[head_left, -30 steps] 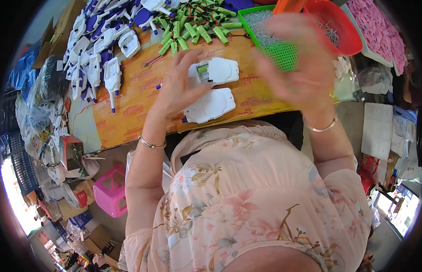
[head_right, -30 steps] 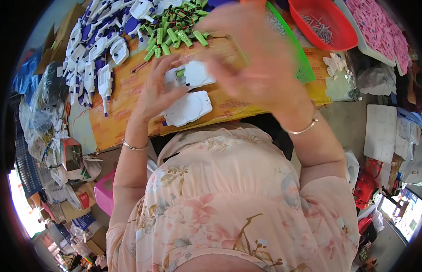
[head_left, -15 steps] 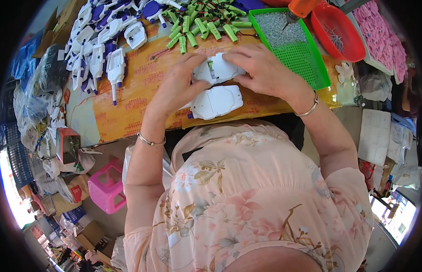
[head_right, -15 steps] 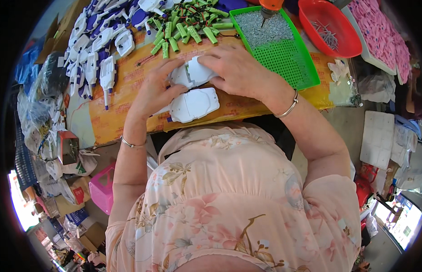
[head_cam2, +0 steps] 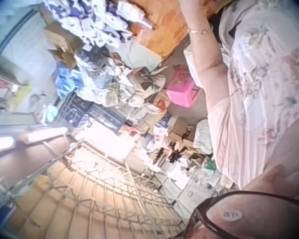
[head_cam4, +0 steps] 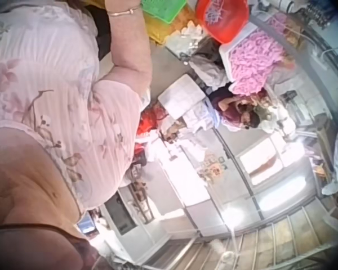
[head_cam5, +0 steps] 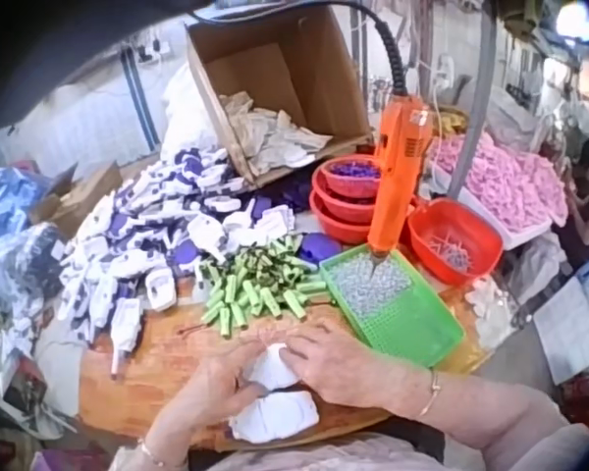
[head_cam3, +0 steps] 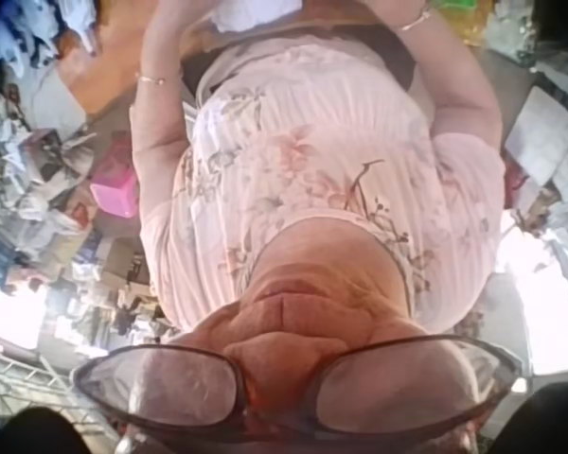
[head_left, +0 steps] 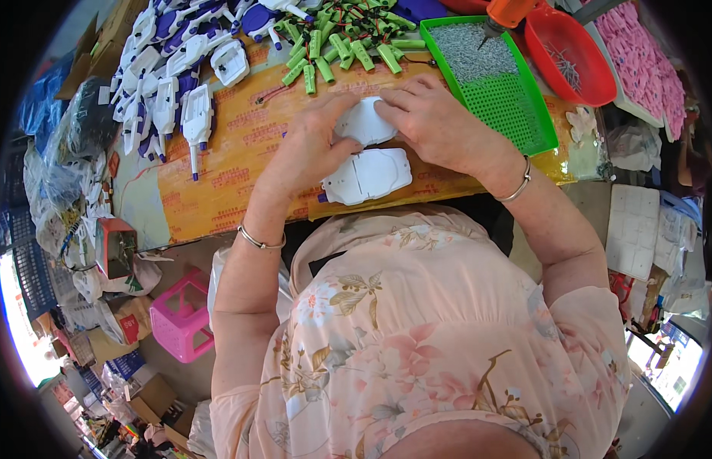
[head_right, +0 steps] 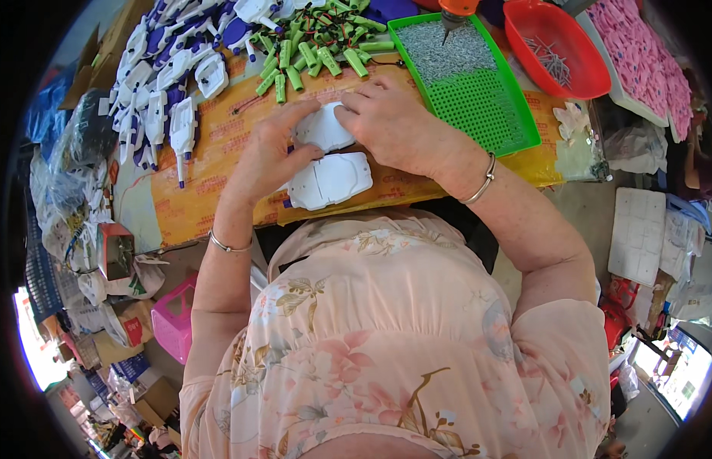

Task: The person assembles small electronic devices by inserting batteries, wires, and circuit components into plastic device housings, then applies hot glue with a glue gun to secure the internal components.

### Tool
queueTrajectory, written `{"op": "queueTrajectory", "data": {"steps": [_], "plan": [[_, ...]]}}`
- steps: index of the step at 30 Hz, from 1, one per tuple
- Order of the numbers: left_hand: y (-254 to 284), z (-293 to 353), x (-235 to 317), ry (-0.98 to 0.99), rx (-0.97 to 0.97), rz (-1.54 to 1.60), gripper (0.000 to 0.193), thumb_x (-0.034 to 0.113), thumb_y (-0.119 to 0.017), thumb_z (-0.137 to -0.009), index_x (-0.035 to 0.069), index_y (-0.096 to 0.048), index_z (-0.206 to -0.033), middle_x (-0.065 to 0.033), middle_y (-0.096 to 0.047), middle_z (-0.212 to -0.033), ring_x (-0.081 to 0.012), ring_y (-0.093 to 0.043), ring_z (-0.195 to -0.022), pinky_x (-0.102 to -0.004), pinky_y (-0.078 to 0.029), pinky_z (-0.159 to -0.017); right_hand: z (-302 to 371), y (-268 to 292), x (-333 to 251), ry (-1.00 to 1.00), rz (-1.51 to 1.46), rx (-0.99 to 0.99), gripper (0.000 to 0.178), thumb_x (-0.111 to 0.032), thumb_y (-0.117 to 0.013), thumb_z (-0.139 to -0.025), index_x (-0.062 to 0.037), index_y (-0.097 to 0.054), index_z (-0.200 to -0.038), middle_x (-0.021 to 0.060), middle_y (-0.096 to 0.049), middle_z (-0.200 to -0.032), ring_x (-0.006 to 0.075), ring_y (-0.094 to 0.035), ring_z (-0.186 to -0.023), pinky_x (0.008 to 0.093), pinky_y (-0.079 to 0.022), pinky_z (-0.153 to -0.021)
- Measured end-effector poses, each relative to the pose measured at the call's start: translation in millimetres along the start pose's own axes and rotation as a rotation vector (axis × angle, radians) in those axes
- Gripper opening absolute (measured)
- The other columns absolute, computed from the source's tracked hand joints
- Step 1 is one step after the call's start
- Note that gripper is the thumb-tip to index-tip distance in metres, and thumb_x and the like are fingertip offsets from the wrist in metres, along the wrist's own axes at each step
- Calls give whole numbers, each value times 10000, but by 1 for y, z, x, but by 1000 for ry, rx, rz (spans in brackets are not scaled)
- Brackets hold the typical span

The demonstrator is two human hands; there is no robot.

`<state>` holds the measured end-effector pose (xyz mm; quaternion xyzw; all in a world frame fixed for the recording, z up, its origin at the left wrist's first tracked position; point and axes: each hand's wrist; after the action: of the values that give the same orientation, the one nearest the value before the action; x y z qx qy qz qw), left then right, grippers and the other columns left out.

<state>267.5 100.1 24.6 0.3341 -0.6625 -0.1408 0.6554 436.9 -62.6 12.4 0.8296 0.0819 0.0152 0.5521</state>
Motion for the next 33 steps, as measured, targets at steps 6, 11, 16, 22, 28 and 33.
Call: {"op": "queueTrajectory", "data": {"steps": [6,11,16,22,28,33], "plan": [[-2,-5,-3,-80,-27,20,558,44,-748,-760,35,-618,-1302,-155,-643,-1231,-281,-623,-1121,-360,-509,-929,3,-9,-1,-36,-56,56,244,-77,-641,-804,-30,-645,-1044,101,-666,-1074,281,-616,-1068,406,-448,-959],[-3,-9,-7,-135,-38,-93,577,70,-736,-759,44,-609,-1322,-148,-620,-1244,-283,-594,-1147,-363,-487,-967,8,-5,0,-126,-246,13,332,-76,-706,-793,-29,-625,-1111,115,-650,-1176,319,-589,-1130,429,-433,-996],[34,1,-7,-32,-62,-157,610,67,-695,-753,20,-566,-1347,-152,-612,-1222,-290,-589,-1143,-368,-470,-986,5,3,-1,-155,-267,-84,403,-70,-737,-799,-25,-617,-1182,126,-632,-1282,332,-562,-1204,442,-416,-1036],[43,31,-15,154,128,-165,253,73,-692,-755,16,-700,-1001,-172,-625,-1086,-352,-576,-1055,-433,-475,-894,5,7,-1,-183,-255,-141,400,-57,-745,-796,-17,-631,-1178,124,-634,-1279,327,-563,-1204,437,-417,-1040],[6,39,-13,-49,235,-472,125,117,-761,-744,48,-743,-846,-138,-622,-1091,-357,-520,-1103,-494,-399,-954,8,-1,0,-103,-247,26,289,-93,-741,-796,-29,-620,-1050,110,-640,-1165,311,-580,-1119,422,-434,-976],[-3,35,-19,-86,260,-452,83,71,-733,-750,50,-748,-828,-135,-609,-1155,-361,-475,-1198,-530,-316,-1041,8,-2,0,-88,-241,48,297,-96,-744,-789,-23,-624,-1052,113,-637,-1178,316,-579,-1120,419,-448,-961]]}}
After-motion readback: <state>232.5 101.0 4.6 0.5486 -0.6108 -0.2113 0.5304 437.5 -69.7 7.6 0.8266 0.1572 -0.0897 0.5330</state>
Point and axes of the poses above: each hand's wrist, its own z-axis away from the middle knuckle, its own y-axis out of the back of the hand, x = y × z
